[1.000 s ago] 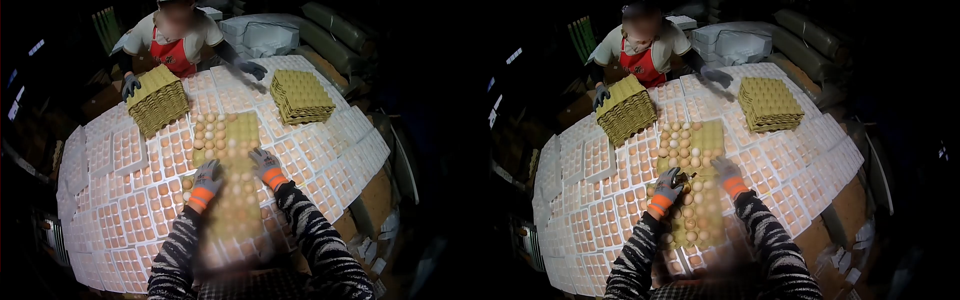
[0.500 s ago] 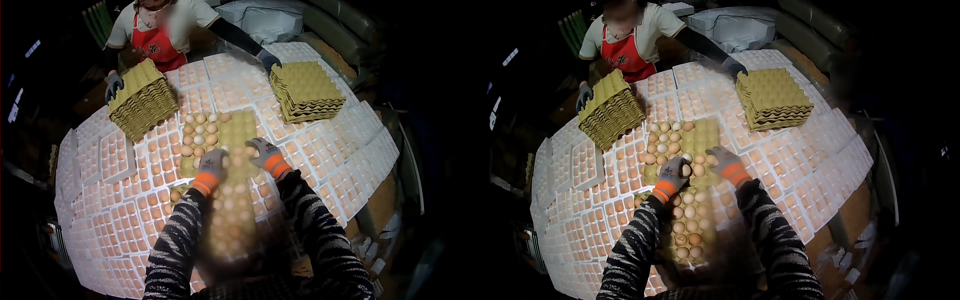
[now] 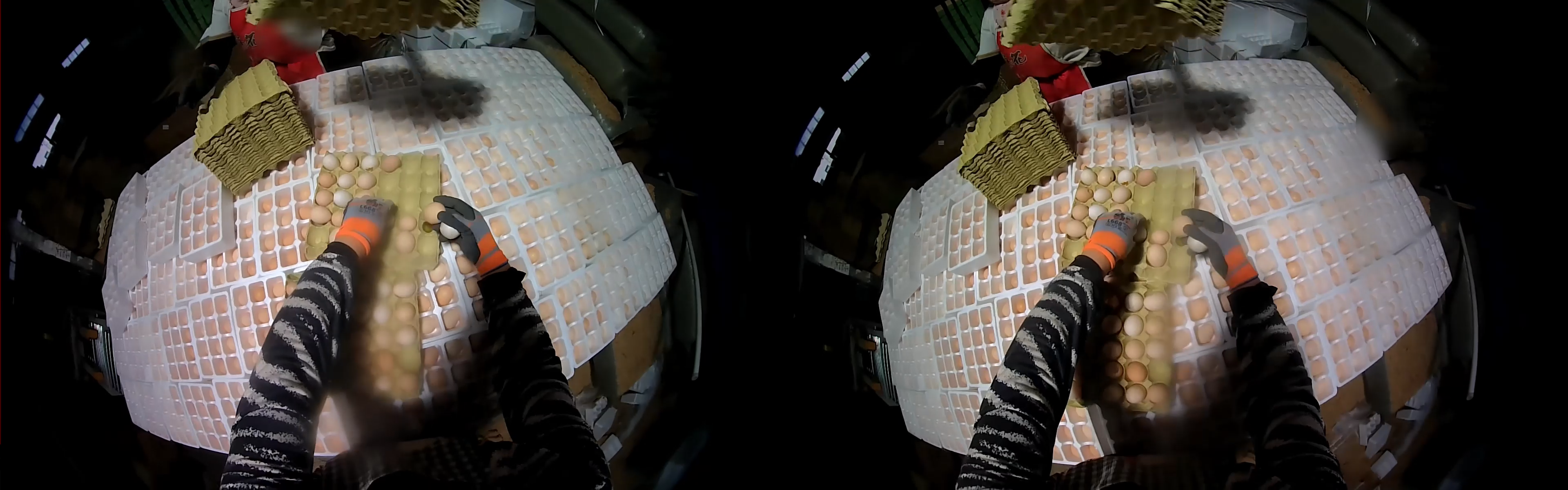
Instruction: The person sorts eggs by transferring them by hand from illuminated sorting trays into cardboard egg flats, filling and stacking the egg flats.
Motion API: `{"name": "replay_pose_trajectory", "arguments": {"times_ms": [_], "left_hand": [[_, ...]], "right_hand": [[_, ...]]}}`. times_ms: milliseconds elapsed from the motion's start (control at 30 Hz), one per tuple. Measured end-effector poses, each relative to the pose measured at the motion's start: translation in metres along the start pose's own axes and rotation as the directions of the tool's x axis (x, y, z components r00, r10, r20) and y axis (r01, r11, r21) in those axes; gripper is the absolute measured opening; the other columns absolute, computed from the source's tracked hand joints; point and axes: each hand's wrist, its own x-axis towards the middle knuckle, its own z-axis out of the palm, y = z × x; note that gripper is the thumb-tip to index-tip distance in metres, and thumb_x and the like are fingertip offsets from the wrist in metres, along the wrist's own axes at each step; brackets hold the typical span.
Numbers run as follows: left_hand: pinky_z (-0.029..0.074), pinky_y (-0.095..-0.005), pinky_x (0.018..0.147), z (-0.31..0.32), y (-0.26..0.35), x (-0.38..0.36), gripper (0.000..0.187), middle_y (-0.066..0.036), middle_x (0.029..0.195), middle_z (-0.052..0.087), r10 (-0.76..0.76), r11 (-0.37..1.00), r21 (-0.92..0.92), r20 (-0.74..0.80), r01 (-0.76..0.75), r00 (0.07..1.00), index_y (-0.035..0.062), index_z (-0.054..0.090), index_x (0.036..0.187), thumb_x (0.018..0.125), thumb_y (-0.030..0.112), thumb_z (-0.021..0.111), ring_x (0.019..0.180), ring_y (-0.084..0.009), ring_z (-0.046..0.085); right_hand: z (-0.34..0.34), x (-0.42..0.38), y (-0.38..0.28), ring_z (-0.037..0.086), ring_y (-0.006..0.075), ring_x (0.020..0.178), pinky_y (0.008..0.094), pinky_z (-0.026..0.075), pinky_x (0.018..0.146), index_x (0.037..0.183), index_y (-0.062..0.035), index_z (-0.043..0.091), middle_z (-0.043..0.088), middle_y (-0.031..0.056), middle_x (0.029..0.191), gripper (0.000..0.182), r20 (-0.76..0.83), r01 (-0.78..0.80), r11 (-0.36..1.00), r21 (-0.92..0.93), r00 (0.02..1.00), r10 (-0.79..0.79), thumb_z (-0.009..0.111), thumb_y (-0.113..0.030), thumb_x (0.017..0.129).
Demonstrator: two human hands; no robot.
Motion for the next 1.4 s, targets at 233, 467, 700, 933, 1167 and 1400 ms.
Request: {"name": "replay_pose_trajectory", "arguments": {"times_ms": [233, 467, 700, 933, 1167, 1400], "left_hand": [[0.052, -0.0321, 0.094, 0.011, -0.074, -0.086, 0.055, -0.008, 0.116, 0.07, -0.245, 0.339, -0.894, -0.384, -0.292, 0.89, 0.0046, 0.065, 0.125, 0.076, 0.02, 0.085, 0.105, -0.0179, 0.065], [0.056, -0.032, 0.091, 0.031, -0.113, -0.283, 0.058, -0.008, 0.124, 0.068, -0.452, 0.416, -0.909, -0.2, 0.007, 0.869, 0.0031, 0.062, 0.132, 0.079, 0.008, 0.083, 0.107, -0.0166, 0.066], [0.053, -0.0399, 0.095, 0.039, -0.031, -0.35, 0.051, -0.012, 0.118, 0.068, -0.299, 0.728, -0.686, -0.331, -0.01, 0.895, 0.0088, 0.067, 0.123, 0.074, 0.013, 0.082, 0.107, -0.0301, 0.066], [0.05, -0.0413, 0.096, 0.064, -0.005, -0.349, 0.044, -0.015, 0.125, 0.062, -0.331, 0.715, -0.699, -0.355, -0.013, 0.874, 0.0116, 0.065, 0.126, 0.083, 0.013, 0.071, 0.113, -0.0343, 0.06], [0.04, -0.046, 0.105, 0.083, -0.044, -0.346, 0.037, -0.013, 0.122, 0.066, -0.261, 0.727, -0.669, -0.479, -0.156, 0.838, 0.01, 0.067, 0.123, 0.085, 0.013, 0.065, 0.118, -0.0354, 0.056], [0.044, -0.0436, 0.106, 0.005, -0.057, -0.261, 0.046, -0.014, 0.127, 0.064, -0.102, 0.784, -0.584, -0.454, -0.21, 0.885, 0.0096, 0.063, 0.132, 0.086, 0.009, 0.068, 0.121, -0.0348, 0.056]], "right_hand": [[0.084, -0.061, -0.005, 0.062, 0.0152, 0.105, 0.0313, 0.052, 0.088, 0.143, -0.0035, 0.052, 0.063, 0.0075, 0.127, 0.052, 0.465, -0.165, 0.971, 0.174, 0.883, 0.066, 0.062, -0.028, 0.098], [0.192, -0.066, 0.027, 0.065, 0.0285, 0.111, 0.0406, 0.053, 0.092, 0.137, -0.0136, 0.057, 0.064, 0.0099, 0.131, 0.05, 0.464, 0.341, 0.573, -0.745, 0.882, 0.08, 0.064, -0.037, 0.093], [0.222, -0.052, 0.044, 0.063, 0.0307, 0.109, 0.0433, 0.051, 0.091, 0.124, -0.0176, 0.062, 0.064, 0.008, 0.124, 0.035, 0.475, 0.538, 0.206, -0.817, 0.831, -0.289, 0.06, -0.035, 0.094], [0.178, -0.08, -0.004, 0.063, 0.0327, 0.108, 0.0425, 0.052, 0.092, 0.121, -0.0127, 0.067, 0.064, 0.0108, 0.124, 0.031, 0.275, 0.508, 0.519, -0.688, 0.844, -0.46, 0.066, -0.021, 0.091], [0.089, -0.043, 0.004, 0.062, 0.0341, 0.113, 0.0433, 0.051, 0.097, 0.131, -0.0168, 0.061, 0.062, 0.0126, 0.127, 0.05, -0.093, 0.157, 0.476, -0.865, 0.883, -0.461, 0.073, -0.021, 0.082], [0.089, -0.007, 0.017, 0.063, 0.0347, 0.109, 0.046, 0.053, 0.089, 0.118, -0.0168, 0.058, 0.063, 0.0106, 0.121, 0.044, -0.01, 0.021, 0.336, -0.942, 0.996, -0.091, 0.074, -0.027, 0.079]]}}
